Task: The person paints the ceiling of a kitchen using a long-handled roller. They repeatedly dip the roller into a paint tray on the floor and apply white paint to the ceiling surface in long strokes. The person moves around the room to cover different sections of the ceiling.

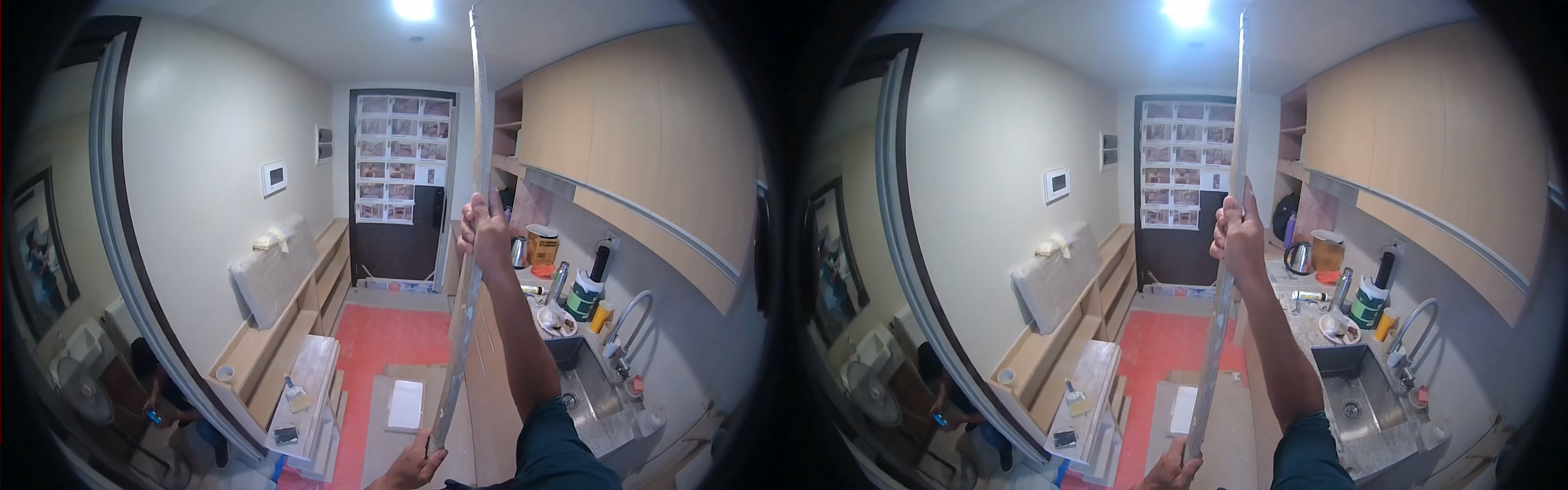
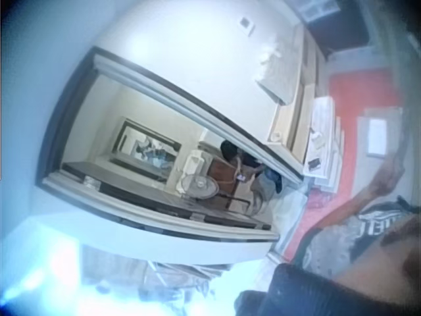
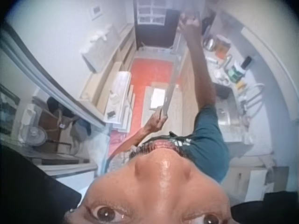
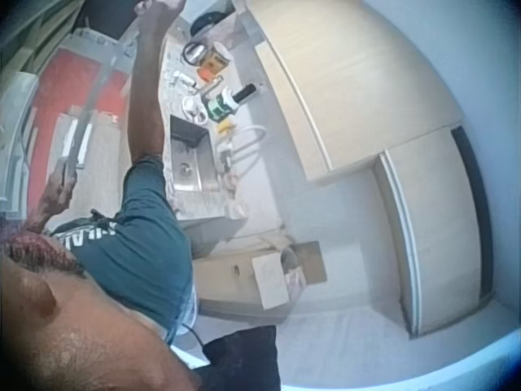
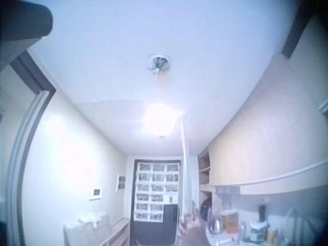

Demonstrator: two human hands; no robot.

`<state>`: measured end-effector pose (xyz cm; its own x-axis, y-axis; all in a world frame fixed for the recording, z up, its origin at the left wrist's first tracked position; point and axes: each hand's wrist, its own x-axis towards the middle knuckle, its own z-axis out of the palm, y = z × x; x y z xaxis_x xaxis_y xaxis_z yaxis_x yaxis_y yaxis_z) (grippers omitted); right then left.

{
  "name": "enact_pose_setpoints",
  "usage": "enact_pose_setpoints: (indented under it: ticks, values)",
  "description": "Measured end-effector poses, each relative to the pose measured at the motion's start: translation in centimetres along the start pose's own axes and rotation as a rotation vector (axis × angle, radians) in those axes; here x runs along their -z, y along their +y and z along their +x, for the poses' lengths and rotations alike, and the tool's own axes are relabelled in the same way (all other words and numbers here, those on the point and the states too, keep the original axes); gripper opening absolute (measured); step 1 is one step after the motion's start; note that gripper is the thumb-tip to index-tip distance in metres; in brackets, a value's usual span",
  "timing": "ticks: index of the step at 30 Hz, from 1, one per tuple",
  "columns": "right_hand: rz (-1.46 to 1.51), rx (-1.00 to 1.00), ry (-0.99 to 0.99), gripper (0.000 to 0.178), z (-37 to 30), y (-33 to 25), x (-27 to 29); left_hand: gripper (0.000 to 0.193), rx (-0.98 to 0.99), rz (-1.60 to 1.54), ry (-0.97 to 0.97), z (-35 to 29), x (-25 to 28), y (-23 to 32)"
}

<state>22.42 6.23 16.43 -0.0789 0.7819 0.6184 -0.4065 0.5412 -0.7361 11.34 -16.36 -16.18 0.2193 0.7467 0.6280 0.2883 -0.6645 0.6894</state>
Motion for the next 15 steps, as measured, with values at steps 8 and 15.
enact_pose_setpoints:
  ticks: [8, 15]
  values:
    - [0.041, -0.025, 0.004, 0.056, 4.4, -0.6, 0.7, 0.047, 0.332, -0.259, -0.169, 4.0, 2.3, 1.7]
    - [0.006, -0.01, -0.011, 0.058, 3.1, 0.4, 0.9, 0.05, 0.084, -0.062, -0.014, 1.9, -0.8, -0.4]
